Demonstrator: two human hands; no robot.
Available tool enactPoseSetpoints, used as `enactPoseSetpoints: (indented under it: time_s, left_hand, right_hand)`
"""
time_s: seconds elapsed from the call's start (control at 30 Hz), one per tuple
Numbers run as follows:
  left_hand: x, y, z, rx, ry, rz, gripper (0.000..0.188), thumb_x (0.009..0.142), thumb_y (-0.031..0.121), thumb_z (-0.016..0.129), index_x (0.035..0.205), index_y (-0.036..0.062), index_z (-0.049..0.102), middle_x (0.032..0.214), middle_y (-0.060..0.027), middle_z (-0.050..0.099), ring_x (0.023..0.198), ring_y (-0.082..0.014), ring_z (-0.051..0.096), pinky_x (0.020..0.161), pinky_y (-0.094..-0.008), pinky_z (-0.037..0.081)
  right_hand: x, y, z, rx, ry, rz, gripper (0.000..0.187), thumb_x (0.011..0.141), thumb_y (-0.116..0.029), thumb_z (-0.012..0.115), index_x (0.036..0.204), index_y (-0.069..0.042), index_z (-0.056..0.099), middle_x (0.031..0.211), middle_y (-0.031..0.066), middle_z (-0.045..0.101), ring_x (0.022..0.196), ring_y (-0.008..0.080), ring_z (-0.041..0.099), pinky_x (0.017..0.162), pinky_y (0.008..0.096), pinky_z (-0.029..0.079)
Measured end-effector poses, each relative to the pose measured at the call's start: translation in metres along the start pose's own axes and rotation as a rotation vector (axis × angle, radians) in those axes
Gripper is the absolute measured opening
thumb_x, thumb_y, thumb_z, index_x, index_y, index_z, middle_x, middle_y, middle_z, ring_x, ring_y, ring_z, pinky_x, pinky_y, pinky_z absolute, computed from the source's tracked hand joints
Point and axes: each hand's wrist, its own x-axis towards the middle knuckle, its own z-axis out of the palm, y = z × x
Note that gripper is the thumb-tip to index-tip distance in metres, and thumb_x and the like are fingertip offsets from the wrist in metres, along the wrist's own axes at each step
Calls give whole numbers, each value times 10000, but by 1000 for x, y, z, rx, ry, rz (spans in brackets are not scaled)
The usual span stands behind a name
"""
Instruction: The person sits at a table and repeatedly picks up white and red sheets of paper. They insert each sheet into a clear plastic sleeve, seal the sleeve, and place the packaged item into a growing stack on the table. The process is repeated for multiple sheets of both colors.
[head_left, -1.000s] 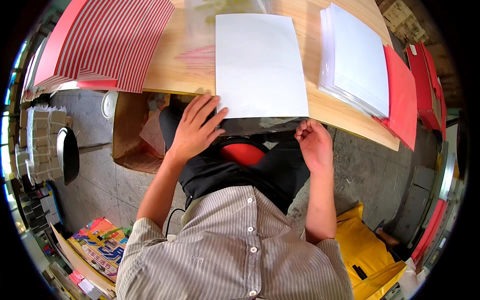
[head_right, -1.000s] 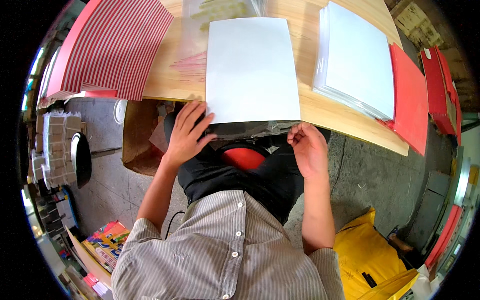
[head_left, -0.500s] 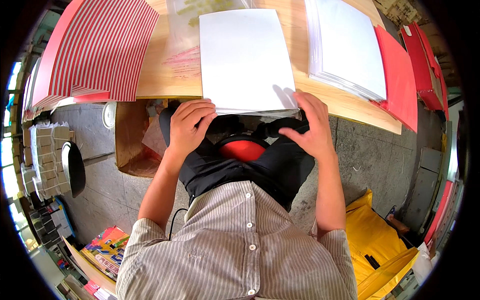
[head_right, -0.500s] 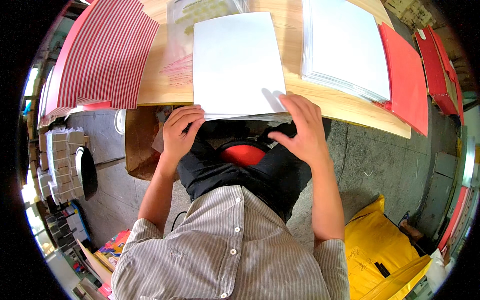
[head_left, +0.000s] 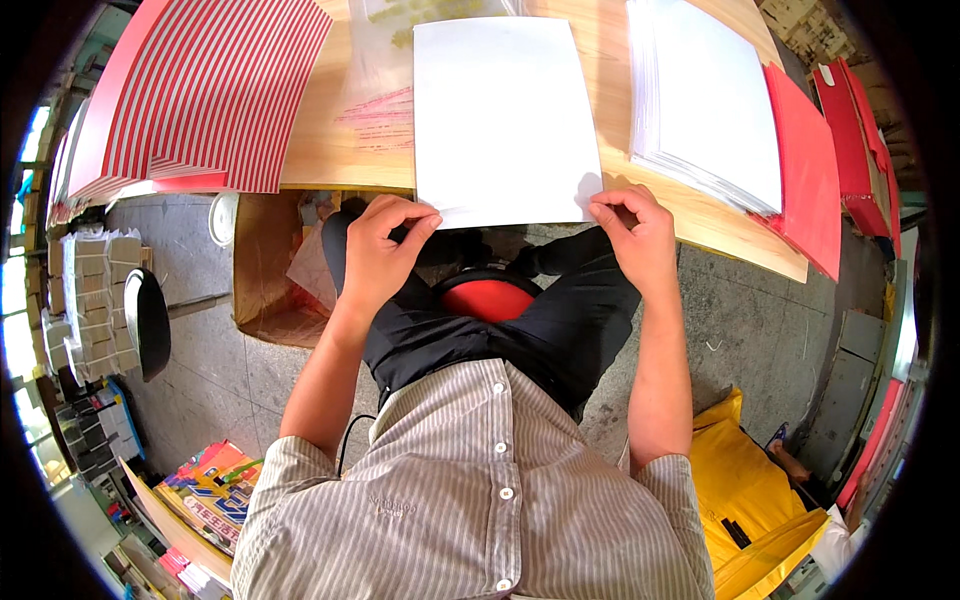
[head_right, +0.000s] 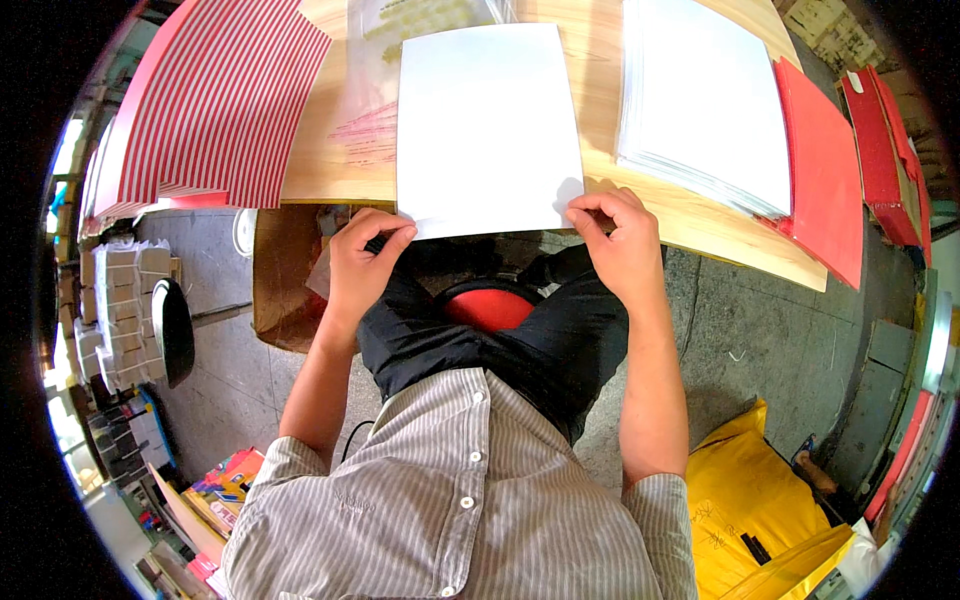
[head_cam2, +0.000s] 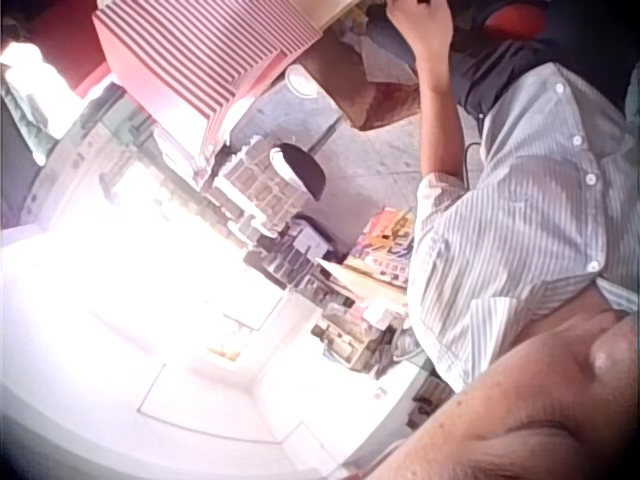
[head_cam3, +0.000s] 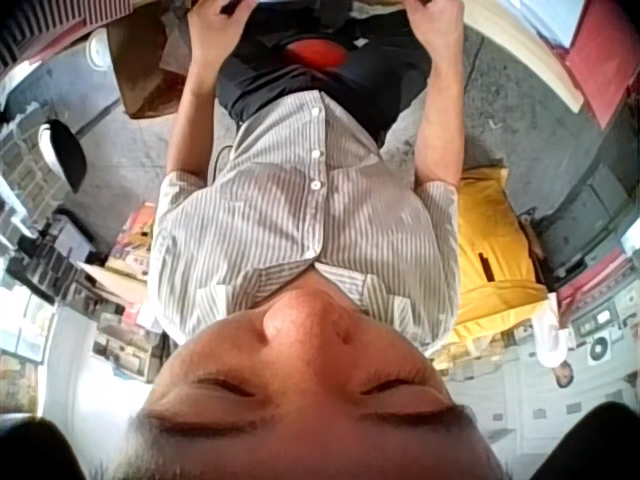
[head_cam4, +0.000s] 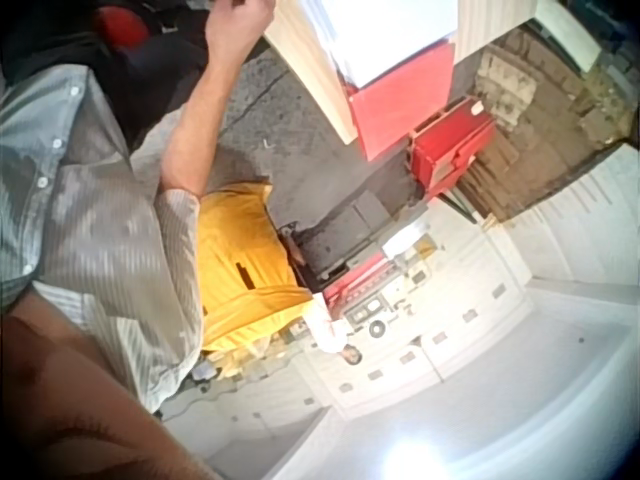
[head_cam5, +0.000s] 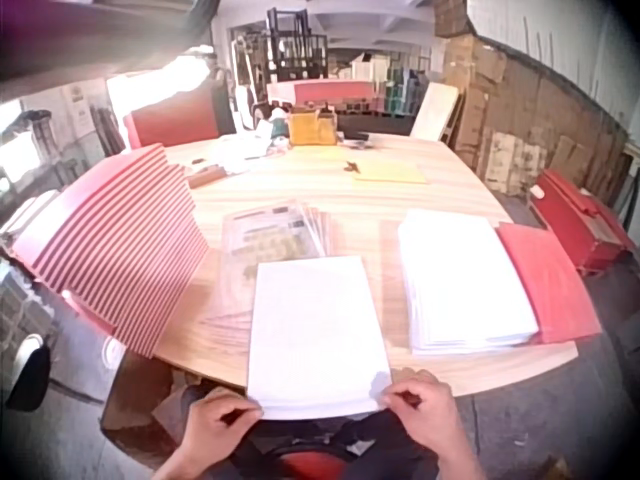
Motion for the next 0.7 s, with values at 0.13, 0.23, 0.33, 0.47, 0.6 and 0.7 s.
enactPoseSetpoints:
  time_s: [0.13,0.23,0.33,0.47,0.6,0.7]
  left_hand:
    - [0,-3,5,-111,21,-122,90,869,75,759,921,5,738,862,-64,726,749,-115,654,705,-249,514]
    - [0,-7,7,-124,20,-189,100,873,74,758,927,-8,739,859,-41,728,756,-86,636,717,-235,508]
    - [2,-4,7,-146,19,-255,102,880,66,757,933,-19,740,847,-8,718,764,-54,605,724,-217,495]
    - [4,-3,7,-150,18,-308,109,876,73,764,921,-23,741,823,-3,712,748,-51,601,708,-215,495]
    - [5,-5,7,-144,19,-310,102,873,71,765,916,-20,744,804,2,705,728,-48,593,691,-210,490]
    - [5,-4,7,-148,21,-335,99,873,67,763,908,-24,744,786,7,698,711,-44,584,673,-208,483]
  right_hand:
    - [3,0,2,-2,25,40,86,862,-33,745,905,30,704,842,87,654,694,151,596,662,281,495]
    - [4,1,2,-28,35,54,95,860,-42,746,894,31,696,824,85,641,688,149,586,650,283,484]
    - [6,2,3,-56,54,36,96,855,-42,743,887,30,688,810,88,631,679,156,578,646,289,479]
    - [8,1,5,-115,79,25,96,869,-53,721,897,25,674,811,105,628,679,196,587,660,310,488]
    - [10,2,9,-193,112,39,102,887,-76,697,907,19,664,838,120,644,710,246,622,687,347,508]
    - [10,2,11,-233,125,36,108,891,-86,694,902,16,661,853,126,653,729,264,640,699,362,516]
